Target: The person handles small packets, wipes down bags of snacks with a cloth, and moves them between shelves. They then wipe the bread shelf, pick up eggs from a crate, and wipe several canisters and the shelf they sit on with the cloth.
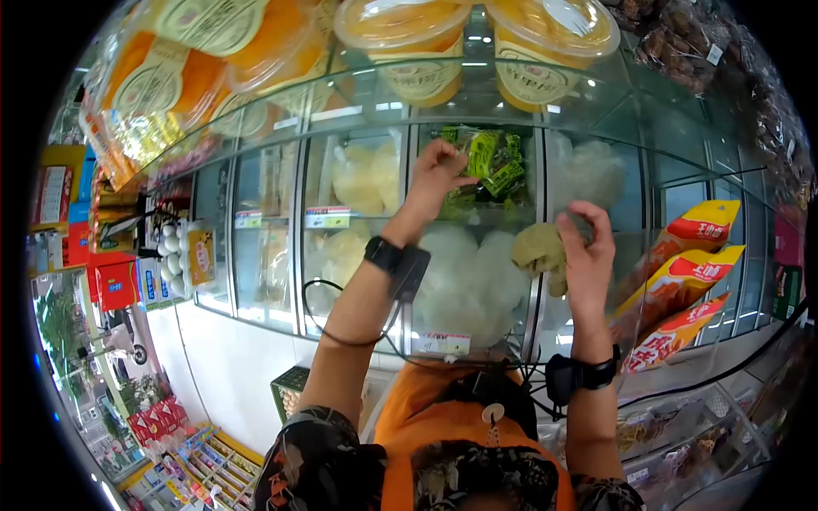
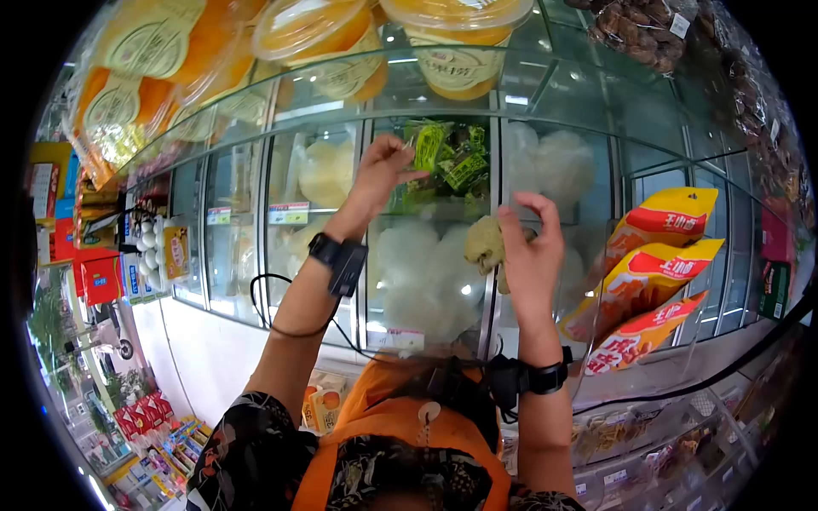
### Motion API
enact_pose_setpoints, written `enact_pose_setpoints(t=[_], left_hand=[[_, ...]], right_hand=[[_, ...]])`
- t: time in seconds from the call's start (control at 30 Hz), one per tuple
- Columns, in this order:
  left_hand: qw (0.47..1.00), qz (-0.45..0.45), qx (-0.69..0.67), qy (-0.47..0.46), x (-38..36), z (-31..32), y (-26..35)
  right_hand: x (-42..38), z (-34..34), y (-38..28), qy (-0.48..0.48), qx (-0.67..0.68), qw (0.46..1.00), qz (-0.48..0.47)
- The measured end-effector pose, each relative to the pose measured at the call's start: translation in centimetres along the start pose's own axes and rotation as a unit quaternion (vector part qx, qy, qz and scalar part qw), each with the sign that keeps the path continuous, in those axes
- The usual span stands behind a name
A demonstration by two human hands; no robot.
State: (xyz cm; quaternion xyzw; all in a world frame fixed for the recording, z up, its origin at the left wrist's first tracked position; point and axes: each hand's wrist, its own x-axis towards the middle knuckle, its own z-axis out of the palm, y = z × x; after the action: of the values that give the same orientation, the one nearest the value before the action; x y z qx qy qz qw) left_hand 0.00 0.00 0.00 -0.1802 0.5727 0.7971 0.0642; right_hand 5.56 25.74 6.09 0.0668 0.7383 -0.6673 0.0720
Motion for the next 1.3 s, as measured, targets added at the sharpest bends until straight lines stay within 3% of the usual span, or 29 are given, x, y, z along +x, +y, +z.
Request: enact_pose_setpoints(t=[0.07, 0.17, 0.27, 0.37, 0.5, 0.67, 1.0, 1.2, 1.3], left_hand=[[0.999, -0.030, -0.018, -0.033, -4.1, -0.1, 1.0], [0.938, -0.041, -0.292, -0.181, -13.7, 1.8, 1.9], [0.882, -0.139, -0.403, -0.203, -21.1, 4.0, 3.8], [0.819, -0.155, -0.500, -0.234, -25.0, 5.0, 3.1], [0.870, -0.152, -0.407, -0.232, -28.5, 5.6, 4.3], [0.981, 0.060, -0.162, -0.094, -31.4, 7.2, 4.1], [0.971, 0.148, -0.165, -0.089, -31.5, 9.6, 3.3], [0.952, 0.074, -0.213, -0.205, -30.9, 9.9, 4.7], [0.943, 0.063, -0.252, -0.206, -30.6, 10.7, 4.6]], right_hand=[[0.5, 0.5, 0.0, -0.019, -0.080, 0.995, -0.052], [-4.2, 1.4, -5.5, -0.083, 0.059, 0.993, -0.059], [-7.6, 2.1, -9.3, -0.199, 0.172, 0.963, -0.055], [-8.9, 0.7, -10.2, -0.330, 0.131, 0.934, -0.025], [-10.7, 0.3, -10.8, -0.252, 0.101, 0.962, -0.024], [-12.1, -0.9, -11.2, -0.231, 0.027, 0.969, -0.088], [-14.0, -3.0, -12.1, -0.192, 0.116, 0.972, -0.070], [-11.6, -5.0, -12.4, -0.199, 0.031, 0.968, -0.148], [-10.9, -5.1, -13.1, -0.206, -0.003, 0.964, -0.167]])
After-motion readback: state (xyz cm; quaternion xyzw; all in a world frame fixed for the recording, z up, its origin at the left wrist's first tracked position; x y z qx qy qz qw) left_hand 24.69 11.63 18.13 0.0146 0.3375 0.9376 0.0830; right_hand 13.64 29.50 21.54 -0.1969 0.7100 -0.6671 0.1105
